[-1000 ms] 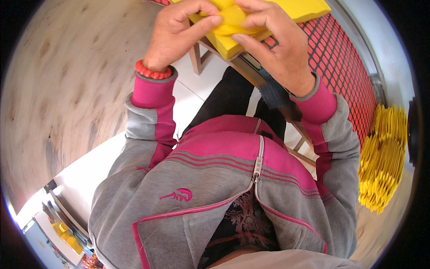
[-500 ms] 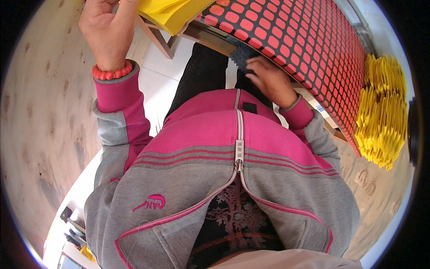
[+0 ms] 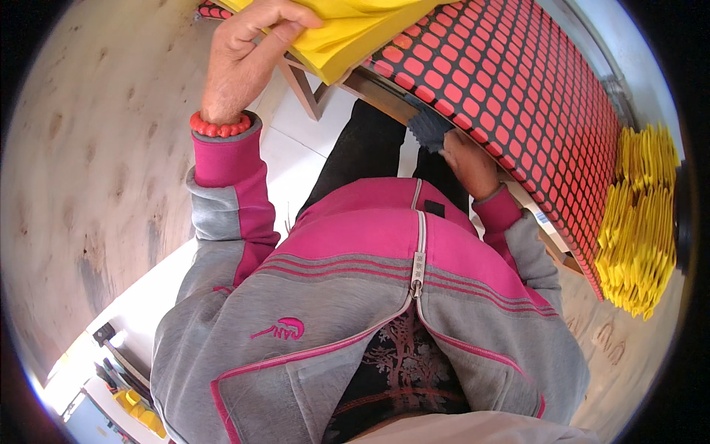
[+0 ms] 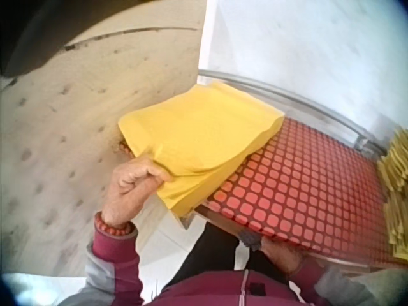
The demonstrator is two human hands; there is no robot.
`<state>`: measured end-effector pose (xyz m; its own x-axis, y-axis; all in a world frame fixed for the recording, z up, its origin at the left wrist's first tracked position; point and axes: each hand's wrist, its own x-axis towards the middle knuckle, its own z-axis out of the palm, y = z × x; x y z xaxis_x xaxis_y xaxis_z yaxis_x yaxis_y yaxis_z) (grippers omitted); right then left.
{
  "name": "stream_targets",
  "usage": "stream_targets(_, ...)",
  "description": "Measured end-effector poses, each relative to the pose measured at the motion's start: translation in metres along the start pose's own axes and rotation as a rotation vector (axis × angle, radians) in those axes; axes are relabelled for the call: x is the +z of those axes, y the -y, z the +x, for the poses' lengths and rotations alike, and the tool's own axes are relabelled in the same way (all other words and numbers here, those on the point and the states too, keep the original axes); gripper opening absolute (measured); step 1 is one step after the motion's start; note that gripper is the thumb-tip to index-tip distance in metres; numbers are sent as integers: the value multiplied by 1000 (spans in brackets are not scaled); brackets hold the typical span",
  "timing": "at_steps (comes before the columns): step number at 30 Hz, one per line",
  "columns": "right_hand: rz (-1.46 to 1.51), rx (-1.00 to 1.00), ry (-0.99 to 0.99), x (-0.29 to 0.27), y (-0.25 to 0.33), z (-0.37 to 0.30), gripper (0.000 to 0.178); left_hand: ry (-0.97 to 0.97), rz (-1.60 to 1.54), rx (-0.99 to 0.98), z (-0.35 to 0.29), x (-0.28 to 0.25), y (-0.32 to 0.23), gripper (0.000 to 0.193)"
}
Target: The person repeatedly folds yellow paper sheets by hand on a patterned table, aligning edges and pressing creases. Folded sheets are stacked to the right while new sheets are taken from a pile on the left.
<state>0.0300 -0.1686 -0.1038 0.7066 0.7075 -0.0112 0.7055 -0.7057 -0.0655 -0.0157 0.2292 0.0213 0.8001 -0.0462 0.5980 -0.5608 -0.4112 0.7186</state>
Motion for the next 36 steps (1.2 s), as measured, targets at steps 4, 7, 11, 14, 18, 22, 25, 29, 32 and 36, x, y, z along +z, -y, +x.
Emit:
stream_targets(4, 312, -249, -6, -66, 43, -4, 20, 7, -26, -147, 6, 2, -16, 14)
stream_targets(7, 596, -439, -75, -121, 73, 13, 17, 23, -27, -203, 12, -4, -22, 11)
stream_targets(11, 505, -524, -477, -172, 97, 65, 13, 81, -116, -215, 20, -14, -17, 17)
stream_targets(14, 400, -590, -577, -183, 109, 102, 17, 102, -196, -225, 19, -18, -11, 20)
stream_targets(18, 280, -590, -575, -177, 114, 128, 19, 105, -253, -237, 17, -19, -5, 20)
stream_targets(22, 365, -578, -566, -170, 111, 136, 16, 119, -232, -213, 16, -20, -7, 19)
stream_targets(25, 496, -549, -514, -170, 108, 138, 13, 126, -187, -339, 10, -25, -15, 17)
stream_targets(29, 553, -534, -474, -172, 107, 141, 15, 142, -120, 14, 18, -24, -16, 17)
stream_targets(32, 554, -499, -484, -171, 108, 141, 18, 103, -146, -30, 18, -18, -16, 10)
stream_targets(36, 589, -426, -520, -169, 110, 137, 22, 75, -137, -199, 15, -13, -17, 4)
